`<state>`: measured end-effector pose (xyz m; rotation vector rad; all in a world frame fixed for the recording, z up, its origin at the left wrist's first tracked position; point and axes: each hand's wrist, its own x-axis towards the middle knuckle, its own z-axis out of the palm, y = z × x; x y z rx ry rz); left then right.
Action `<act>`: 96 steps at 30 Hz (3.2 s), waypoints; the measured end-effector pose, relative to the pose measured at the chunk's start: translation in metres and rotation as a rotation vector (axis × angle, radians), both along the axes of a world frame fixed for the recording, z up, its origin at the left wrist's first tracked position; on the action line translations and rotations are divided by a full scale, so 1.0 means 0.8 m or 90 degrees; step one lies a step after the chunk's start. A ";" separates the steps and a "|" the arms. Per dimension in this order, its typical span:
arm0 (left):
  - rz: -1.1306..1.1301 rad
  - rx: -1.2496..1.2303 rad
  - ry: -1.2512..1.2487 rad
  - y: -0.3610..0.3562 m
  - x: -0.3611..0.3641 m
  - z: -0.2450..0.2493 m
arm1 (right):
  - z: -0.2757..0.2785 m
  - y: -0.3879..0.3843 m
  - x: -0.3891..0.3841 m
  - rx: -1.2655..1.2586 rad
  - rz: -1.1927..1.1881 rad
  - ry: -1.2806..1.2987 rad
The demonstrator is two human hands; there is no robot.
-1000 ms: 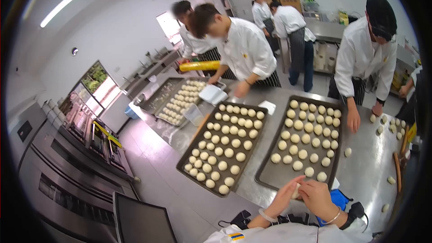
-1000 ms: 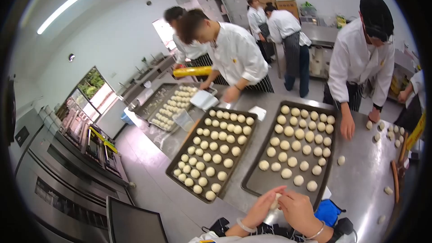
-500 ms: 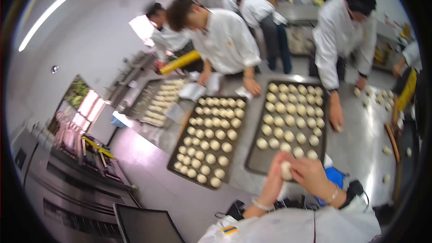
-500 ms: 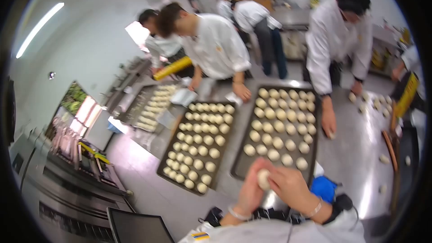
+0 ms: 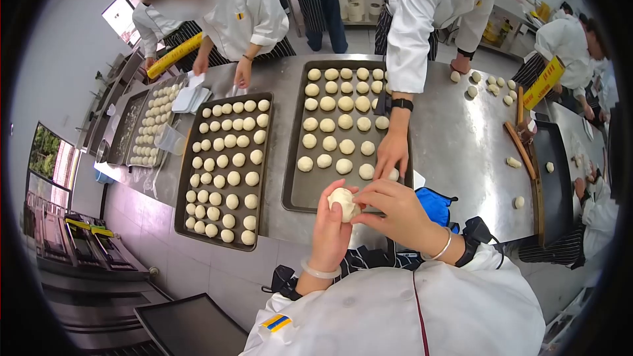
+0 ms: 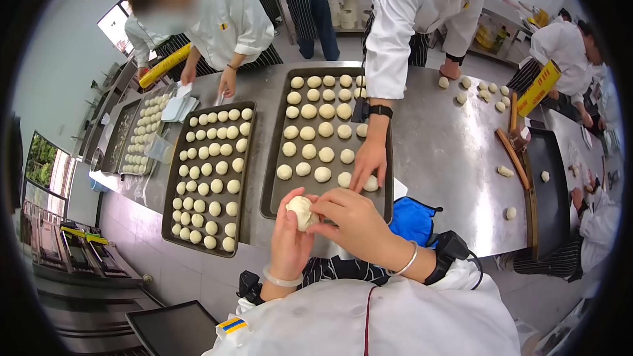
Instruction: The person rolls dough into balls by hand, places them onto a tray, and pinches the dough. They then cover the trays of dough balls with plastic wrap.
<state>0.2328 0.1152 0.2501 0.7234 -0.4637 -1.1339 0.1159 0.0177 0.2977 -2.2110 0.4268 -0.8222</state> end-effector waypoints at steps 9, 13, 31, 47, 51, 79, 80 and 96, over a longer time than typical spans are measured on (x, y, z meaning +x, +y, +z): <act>-0.082 0.122 -0.089 0.015 0.005 -0.047 | -0.070 0.010 -0.005 0.023 -0.021 0.052; -0.175 0.202 -0.132 0.028 0.004 -0.073 | -0.092 0.010 -0.018 0.263 -0.067 0.164; 0.058 0.398 -1.061 -0.062 0.172 -0.210 | -0.143 -0.035 -0.057 0.215 -0.270 0.175; -0.041 0.488 -1.278 -0.062 0.181 -0.236 | -0.151 -0.057 -0.165 0.241 -0.472 0.193; -0.013 0.482 -1.260 -0.065 0.168 -0.213 | -0.171 -0.083 -0.272 0.198 -0.678 0.303; 0.227 0.628 -1.036 0.046 0.076 -0.180 | -0.213 -0.115 -0.012 0.395 0.082 0.177; 0.240 0.622 -1.035 0.052 0.078 -0.178 | -0.213 -0.106 0.031 0.320 0.128 0.176; 0.307 0.648 -0.945 0.141 0.104 -0.195 | -0.319 -0.045 0.186 0.045 0.222 0.174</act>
